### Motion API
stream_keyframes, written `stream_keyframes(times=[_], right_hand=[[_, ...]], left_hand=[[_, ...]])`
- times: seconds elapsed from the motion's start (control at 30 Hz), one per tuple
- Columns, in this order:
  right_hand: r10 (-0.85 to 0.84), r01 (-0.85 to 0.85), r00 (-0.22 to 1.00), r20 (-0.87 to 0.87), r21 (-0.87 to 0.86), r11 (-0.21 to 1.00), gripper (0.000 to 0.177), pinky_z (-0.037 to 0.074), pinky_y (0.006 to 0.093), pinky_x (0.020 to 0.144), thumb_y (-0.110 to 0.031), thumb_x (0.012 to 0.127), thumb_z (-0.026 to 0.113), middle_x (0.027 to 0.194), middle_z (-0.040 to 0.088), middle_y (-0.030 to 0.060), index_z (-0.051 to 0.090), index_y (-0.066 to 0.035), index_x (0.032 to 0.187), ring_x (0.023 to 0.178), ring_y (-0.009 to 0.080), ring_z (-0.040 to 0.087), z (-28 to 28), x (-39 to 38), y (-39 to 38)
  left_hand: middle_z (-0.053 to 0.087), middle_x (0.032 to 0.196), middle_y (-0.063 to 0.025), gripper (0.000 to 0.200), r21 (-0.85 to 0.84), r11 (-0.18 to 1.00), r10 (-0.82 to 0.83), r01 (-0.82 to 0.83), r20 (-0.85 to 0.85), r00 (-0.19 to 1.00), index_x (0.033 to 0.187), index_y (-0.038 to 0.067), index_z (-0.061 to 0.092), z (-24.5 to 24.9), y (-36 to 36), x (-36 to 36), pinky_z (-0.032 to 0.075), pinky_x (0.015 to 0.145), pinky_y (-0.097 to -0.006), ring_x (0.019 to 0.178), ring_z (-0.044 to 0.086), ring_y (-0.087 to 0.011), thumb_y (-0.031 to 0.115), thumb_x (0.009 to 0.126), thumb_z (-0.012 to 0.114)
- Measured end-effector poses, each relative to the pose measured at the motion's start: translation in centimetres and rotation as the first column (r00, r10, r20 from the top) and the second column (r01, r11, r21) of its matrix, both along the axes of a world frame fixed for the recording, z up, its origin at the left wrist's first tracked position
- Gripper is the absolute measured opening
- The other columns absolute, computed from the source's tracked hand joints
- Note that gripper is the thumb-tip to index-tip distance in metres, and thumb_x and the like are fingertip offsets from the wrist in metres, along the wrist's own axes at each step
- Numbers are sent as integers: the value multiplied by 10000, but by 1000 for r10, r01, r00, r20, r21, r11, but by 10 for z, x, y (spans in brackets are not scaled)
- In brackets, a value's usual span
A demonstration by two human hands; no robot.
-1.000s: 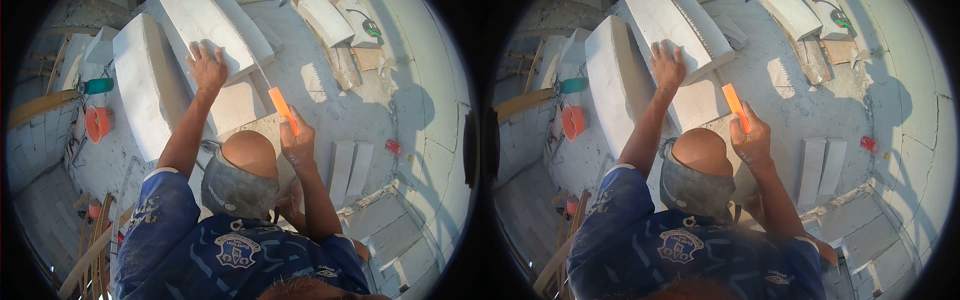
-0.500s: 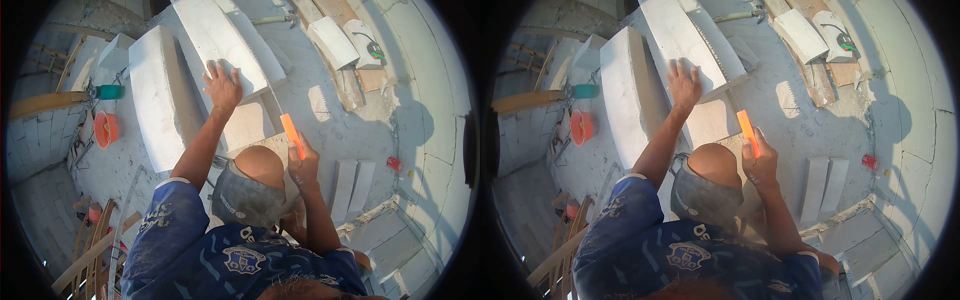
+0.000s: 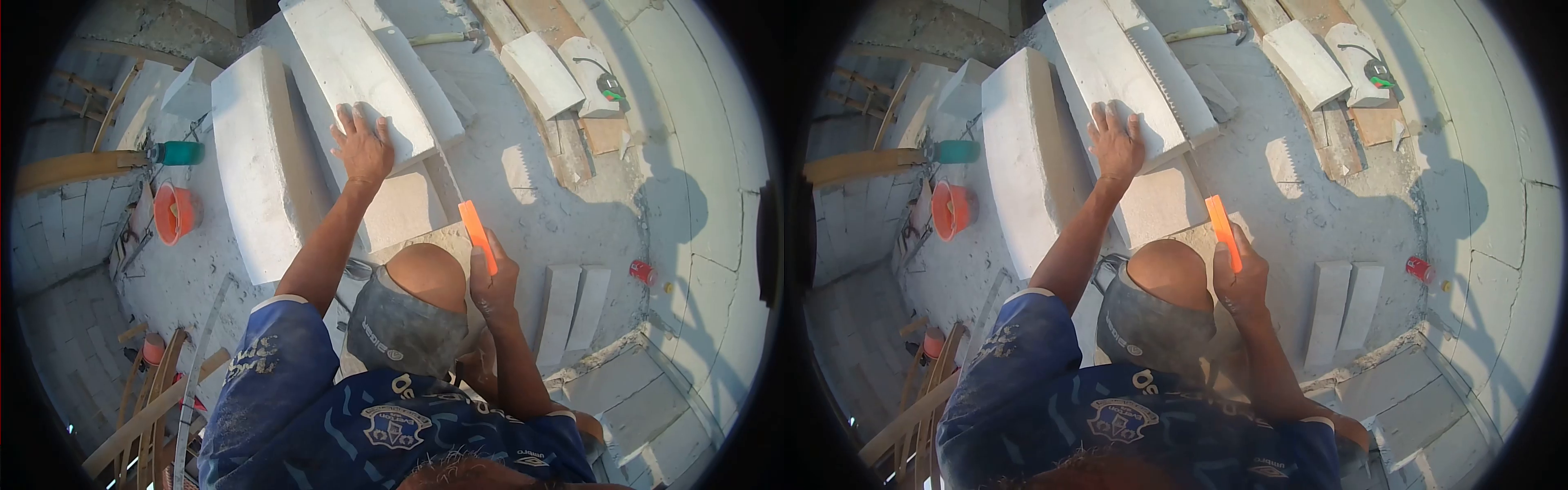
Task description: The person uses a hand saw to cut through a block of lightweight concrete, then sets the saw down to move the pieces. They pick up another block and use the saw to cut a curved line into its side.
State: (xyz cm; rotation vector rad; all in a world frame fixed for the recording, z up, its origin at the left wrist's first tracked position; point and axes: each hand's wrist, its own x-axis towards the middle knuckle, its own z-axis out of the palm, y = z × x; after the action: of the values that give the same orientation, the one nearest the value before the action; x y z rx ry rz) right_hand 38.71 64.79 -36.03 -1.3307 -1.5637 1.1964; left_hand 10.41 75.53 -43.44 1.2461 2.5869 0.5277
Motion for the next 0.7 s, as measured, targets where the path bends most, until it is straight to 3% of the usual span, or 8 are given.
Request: stream_keyframes(times=[0.03, 0.1, 0.2, 0.4, 0.47, 0.53, 0.7], right_hand=[[5, -5, 1000, 3, -4, 1000, 375, 465, 302, 592, -97, 1009, 590, 712, 579, 54, 650, 74, 1337, 636, 98, 536, -1, 0, 4], [54, -54, 993, 103, -4, 999, 385, 537, 344, 632, -81, 976, 627, 791, 678, 172, 652, 58, 1334, 625, 201, 649, -1, 3, 12], [53, -53, 998, 36, 10, 999, 388, 536, 342, 627, -70, 972, 617, 787, 675, 174, 652, 57, 1337, 627, 193, 647, -6, -7, 33], [21, -24, 997, 69, 40, 999, 380, 537, 352, 617, -57, 966, 617, 771, 676, 189, 655, 79, 1319, 624, 200, 658, -13, -16, 12], [27, -28, 999, 33, 46, 999, 386, 519, 337, 595, -48, 971, 607, 726, 640, 142, 650, 77, 1334, 597, 177, 615, -15, -10, 16], [25, -35, 992, -124, -79, 996, 396, 502, 317, 585, -38, 975, 595, 705, 592, 83, 644, 77, 1350, 592, 140, 566, -18, 0, 23], [63, -60, 998, -11, 177, 982, 366, 486, 308, 584, -38, 977, 588, 723, 574, 54, 658, 63, 1322, 623, 107, 543, -38, 2, 23]], left_hand=[[157, 1742, -220, 718, -4, 1000, 5, -5, 3, 1000, 1623, 28, 354, 0, 1, -1, 257, 1168, -811, 1537, 197, -592, 514, 1099, 424], [159, 1740, -222, 708, 21, 1000, 19, -19, 7, 1000, 1621, 33, 362, -3, -1, 4, 258, 1162, -818, 1536, 200, -592, 506, 1099, 426], [157, 1741, -226, 707, 22, 1000, 3, -3, -5, 1000, 1624, 33, 360, -2, -1, 4, 261, 1156, -823, 1538, 197, -591, 504, 1100, 423], [156, 1745, -227, 715, 12, 1000, 0, 0, -9, 1000, 1636, 37, 344, -3, 0, -1, 262, 1156, -820, 1533, 203, -602, 505, 1100, 414], [158, 1744, -232, 718, 11, 1000, 1, 0, -3, 1000, 1635, 33, 344, -2, 1, -1, 260, 1159, -817, 1531, 204, -609, 504, 1099, 415], [152, 1744, -236, 724, 23, 1000, -5, 5, 13, 1000, 1638, 31, 336, -1, -1, 1, 261, 1162, -814, 1534, 192, -609, 507, 1098, 414], [151, 1740, -239, 722, 30, 1000, -1, 0, 39, 999, 1638, 28, 328, 1, 0, 1, 246, 1173, -809, 1537, 182, -606, 502, 1100, 411]])
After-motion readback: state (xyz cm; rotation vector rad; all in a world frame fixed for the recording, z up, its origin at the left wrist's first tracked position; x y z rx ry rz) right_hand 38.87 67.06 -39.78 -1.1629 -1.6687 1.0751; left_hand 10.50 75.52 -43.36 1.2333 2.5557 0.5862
